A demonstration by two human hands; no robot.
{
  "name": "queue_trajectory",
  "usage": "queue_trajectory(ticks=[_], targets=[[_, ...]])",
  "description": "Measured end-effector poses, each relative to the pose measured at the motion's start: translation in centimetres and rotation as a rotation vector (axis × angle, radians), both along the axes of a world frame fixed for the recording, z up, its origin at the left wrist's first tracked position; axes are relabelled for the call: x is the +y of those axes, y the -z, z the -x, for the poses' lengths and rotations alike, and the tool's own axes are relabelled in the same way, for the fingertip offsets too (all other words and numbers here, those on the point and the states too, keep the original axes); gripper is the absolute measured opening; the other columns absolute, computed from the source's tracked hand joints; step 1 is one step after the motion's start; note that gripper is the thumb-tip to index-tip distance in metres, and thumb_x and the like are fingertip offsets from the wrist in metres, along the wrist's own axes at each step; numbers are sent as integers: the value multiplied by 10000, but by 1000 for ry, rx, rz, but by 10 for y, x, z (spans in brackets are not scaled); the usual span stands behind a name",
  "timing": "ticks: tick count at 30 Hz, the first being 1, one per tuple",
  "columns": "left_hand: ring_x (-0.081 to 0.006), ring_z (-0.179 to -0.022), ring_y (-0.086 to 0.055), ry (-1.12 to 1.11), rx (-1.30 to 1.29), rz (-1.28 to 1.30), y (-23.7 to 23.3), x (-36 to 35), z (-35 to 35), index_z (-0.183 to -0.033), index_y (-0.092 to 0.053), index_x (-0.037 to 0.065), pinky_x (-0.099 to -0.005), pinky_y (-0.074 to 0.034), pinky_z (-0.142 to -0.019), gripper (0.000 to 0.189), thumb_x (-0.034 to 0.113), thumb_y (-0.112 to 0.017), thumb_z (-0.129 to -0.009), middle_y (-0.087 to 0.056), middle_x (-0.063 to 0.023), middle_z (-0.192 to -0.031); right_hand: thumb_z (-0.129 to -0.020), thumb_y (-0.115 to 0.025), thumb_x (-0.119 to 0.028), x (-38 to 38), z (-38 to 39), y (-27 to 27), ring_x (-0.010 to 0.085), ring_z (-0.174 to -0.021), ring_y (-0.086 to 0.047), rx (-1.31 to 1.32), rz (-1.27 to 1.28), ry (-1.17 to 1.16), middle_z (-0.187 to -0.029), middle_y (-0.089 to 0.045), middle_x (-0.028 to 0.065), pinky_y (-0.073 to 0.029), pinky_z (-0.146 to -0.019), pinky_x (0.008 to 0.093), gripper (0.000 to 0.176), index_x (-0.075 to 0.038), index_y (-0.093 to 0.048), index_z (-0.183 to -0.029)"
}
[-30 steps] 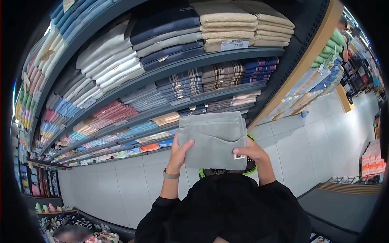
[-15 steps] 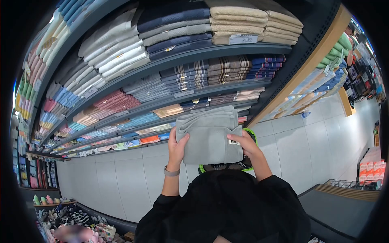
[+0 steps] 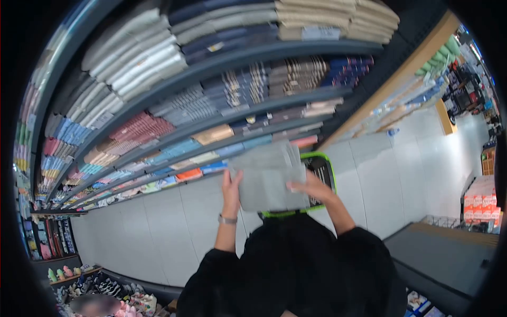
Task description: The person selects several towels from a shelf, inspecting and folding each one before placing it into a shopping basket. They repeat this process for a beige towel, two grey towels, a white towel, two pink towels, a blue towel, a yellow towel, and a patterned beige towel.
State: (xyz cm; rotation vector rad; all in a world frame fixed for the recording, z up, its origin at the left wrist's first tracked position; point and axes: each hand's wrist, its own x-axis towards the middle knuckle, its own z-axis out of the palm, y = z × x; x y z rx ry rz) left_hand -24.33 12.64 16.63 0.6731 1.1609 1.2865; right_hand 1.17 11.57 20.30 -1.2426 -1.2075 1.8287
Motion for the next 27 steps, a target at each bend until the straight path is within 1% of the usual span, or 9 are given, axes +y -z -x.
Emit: queue_trajectory(ticks=[1,4,10,12,13,15,19,23,27], targets=[[-138,-987,-515,-10,38,-37,7,-3,3,-1170,-474,13,-276,-418,-859,359,77,-563,-829,-544,-64,-1105,-768,-682,-234,-3,1,10,135,-1002,-490,-10,-29,-95,-1106,-516,50,-425,-846,280,576,-10,-409,-1223],[-140,-989,-515,52,-20,-26,4,-17,15,-1161,-484,12,-268,-412,-863,360,70,-573,-817,-554,-61,-1087,-781,-655,-281,-30,9,27,112,-812,-539,-198,69,8,-903,-587,42,-442,-734,262,420,-8,-524,-1072],[-140,-1000,-516,364,39,-70,19,-18,55,-1193,-459,25,-267,-407,-870,429,41,-593,-786,-560,-62,-1092,-780,-642,-202,-50,19,1,115,-839,-555,-326,139,8,-913,-616,56,-442,-762,262,351,-2,-567,-1059],[-157,-1054,-496,548,106,-7,17,-13,67,-1235,-418,38,-287,-396,-895,483,55,-601,-788,-545,-69,-1132,-771,-636,-176,-55,21,-5,122,-838,-551,-293,-52,26,-916,-620,60,-442,-771,271,343,-10,-567,-1063],[-157,-1054,-496,549,106,-4,11,-12,68,-1235,-418,38,-287,-396,-895,483,55,-601,-788,-545,-69,-1132,-747,-630,-142,-56,21,-6,196,-858,-589,-376,-53,-11,-935,-629,103,-449,-787,301,362,-24,-558,-1081],[-220,-1129,-469,615,441,-288,-9,-10,66,-1286,-363,54,-322,-367,-935,617,158,-667,-758,-518,-102,-1197,-737,-625,-144,-56,20,-8,242,-878,-593,-458,-202,-121,-946,-624,132,-450,-793,316,369,-27,-556,-1081],[-309,-1154,-455,910,842,-504,-42,-19,26,-1325,-317,61,-382,-333,-965,855,345,-755,-647,-483,-167,-1241,-721,-609,-167,-58,14,-8,346,-933,-570,-651,-444,-380,-977,-601,196,-448,-807,353,389,-34,-548,-1082],[-330,-1043,-532,1154,861,-227,-51,-31,-28,-1287,-355,32,-373,-429,-848,778,384,-705,-688,-520,-198,-1171,-723,-599,-198,-60,-15,-2,336,-916,-579,-641,-403,-453,-970,-606,186,-449,-797,357,384,-32,-550,-1066],[-370,-992,-535,1122,794,-365,-48,-56,-94,-1226,-403,12,-393,-432,-844,668,362,-664,-719,-557,-205,-1092,-733,-589,-293,-71,-82,13,383,-891,-571,-539,-249,-225,-946,-609,199,-452,-784,411,412,-85,-533,-1086]])
